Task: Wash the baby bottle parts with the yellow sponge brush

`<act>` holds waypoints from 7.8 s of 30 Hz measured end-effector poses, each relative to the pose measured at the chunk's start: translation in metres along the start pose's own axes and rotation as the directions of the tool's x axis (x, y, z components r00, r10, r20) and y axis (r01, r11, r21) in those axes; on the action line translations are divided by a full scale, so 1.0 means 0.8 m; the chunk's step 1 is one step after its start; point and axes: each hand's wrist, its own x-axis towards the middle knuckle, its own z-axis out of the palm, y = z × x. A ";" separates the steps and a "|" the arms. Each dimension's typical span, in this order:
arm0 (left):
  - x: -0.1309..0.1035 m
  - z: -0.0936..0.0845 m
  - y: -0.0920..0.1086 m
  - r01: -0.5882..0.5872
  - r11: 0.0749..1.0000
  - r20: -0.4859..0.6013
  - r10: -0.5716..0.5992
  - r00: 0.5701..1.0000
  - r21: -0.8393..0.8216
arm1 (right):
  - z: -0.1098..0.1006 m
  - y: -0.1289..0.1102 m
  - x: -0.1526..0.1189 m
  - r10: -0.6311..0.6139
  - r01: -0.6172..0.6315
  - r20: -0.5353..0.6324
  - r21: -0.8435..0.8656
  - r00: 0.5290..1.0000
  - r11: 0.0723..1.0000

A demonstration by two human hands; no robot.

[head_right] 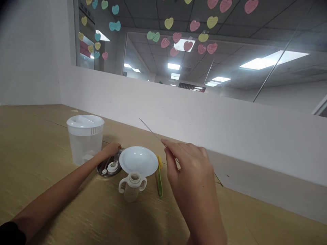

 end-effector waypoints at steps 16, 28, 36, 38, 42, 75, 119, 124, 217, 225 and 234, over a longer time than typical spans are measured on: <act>0.001 -0.006 -0.016 -0.152 0.988 0.169 0.151 0.974 -0.011 | 0.001 0.003 0.002 0.036 -0.039 0.048 0.066 0.998 0.997; -0.006 -0.027 -0.016 -0.123 0.989 0.291 0.093 0.952 0.088 | -0.001 0.005 0.001 0.037 -0.040 0.036 0.073 0.999 0.997; -0.011 -0.025 -0.013 -0.105 0.990 0.321 0.070 0.945 0.094 | 0.002 0.003 0.002 0.032 -0.035 0.045 0.068 0.998 0.997; -0.010 -0.024 -0.014 -0.107 0.990 0.312 0.075 0.947 0.088 | 0.002 0.003 0.002 0.032 -0.035 0.045 0.067 0.998 0.997; -0.011 -0.028 -0.015 -0.104 0.991 0.255 0.078 0.964 0.090 | 0.000 0.004 0.002 0.037 -0.040 0.044 0.069 0.998 0.997; -0.113 -0.140 0.038 -0.234 0.972 -0.123 0.234 0.965 0.012 | 0.014 -0.001 0.009 0.139 -0.143 0.033 0.229 0.990 0.963; -0.098 -0.103 0.092 -0.642 0.379 -0.522 0.377 0.765 -0.666 | 0.165 -0.006 0.013 -0.140 0.020 0.192 0.523 0.971 0.852; -0.090 -0.096 0.097 -0.606 0.420 -0.438 0.432 0.788 -0.676 | 0.165 -0.001 0.013 -0.028 -0.021 0.087 0.508 0.996 0.861; -0.094 -0.092 0.104 -0.648 0.479 -0.525 0.381 0.761 -0.592 | 0.150 -0.025 0.013 0.095 0.093 -0.296 0.563 0.951 0.821; -0.102 -0.100 0.109 -0.647 0.490 -0.550 0.348 0.760 -0.584 | 0.176 -0.029 0.009 0.084 0.029 -0.226 0.455 0.971 0.890; -0.103 -0.103 0.105 -0.683 0.413 -0.579 0.362 0.731 -0.603 | 0.098 -0.032 0.022 0.038 0.116 -0.441 0.318 0.897 0.941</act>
